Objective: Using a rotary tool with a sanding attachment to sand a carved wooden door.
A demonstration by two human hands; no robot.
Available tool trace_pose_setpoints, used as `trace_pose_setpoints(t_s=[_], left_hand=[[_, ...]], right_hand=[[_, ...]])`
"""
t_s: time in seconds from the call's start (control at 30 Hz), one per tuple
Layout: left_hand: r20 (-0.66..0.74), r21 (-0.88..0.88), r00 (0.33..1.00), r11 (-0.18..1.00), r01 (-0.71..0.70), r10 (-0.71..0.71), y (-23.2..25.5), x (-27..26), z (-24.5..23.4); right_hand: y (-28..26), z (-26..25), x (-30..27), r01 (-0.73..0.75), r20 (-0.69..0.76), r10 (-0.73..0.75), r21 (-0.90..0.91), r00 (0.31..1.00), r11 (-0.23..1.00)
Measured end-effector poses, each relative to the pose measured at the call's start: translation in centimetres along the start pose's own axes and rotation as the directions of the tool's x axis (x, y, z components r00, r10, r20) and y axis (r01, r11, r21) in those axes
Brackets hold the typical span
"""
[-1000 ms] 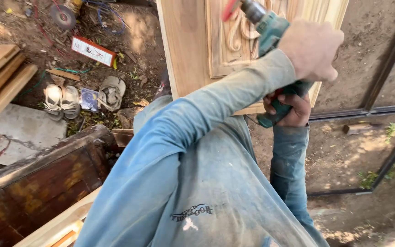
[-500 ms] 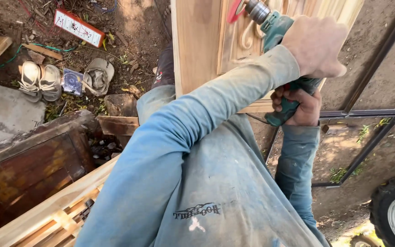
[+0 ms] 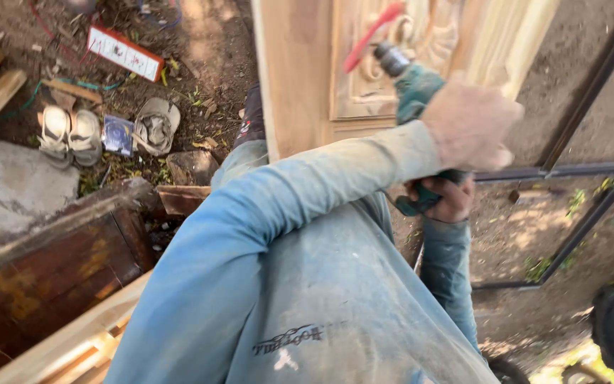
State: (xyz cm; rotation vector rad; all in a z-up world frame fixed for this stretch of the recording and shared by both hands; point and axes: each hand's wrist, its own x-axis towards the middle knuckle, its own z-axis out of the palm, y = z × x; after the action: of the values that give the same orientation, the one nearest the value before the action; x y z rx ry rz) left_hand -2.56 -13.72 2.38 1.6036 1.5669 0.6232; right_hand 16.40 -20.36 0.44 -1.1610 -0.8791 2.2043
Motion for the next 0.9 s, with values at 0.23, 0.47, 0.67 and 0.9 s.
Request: trace_pose_setpoints(t_s=[0.23, 0.47, 0.67, 0.9], left_hand=[[-0.124, 0.116, 0.992, 0.993, 0.034, -0.020, -0.7, 0.1, 0.6], [-0.025, 0.070, 0.999, 0.997, -0.023, 0.025, 1.2, 3.0, 2.7], [-0.057, 0.151, 0.997, 0.987, -0.050, 0.059, 1.5, 1.4, 1.7], [-0.161, 0.122, 0.987, 0.992, 0.024, -0.005, -0.2, 1.4, 1.1]], right_hand=[[1.0, 0.5, 0.6, -0.070, -0.092, 0.074, 0.040, 0.993, 0.997], [-1.2, -1.0, 0.2, -0.017, -0.121, 0.024, 0.057, 0.992, 0.998], [-2.2, 0.1, 0.0, -0.024, -0.044, 0.026, 0.032, 0.999, 0.999], [-2.5, 0.3, 1.2, -0.048, 0.019, 0.050, -0.086, 0.999, 0.995]])
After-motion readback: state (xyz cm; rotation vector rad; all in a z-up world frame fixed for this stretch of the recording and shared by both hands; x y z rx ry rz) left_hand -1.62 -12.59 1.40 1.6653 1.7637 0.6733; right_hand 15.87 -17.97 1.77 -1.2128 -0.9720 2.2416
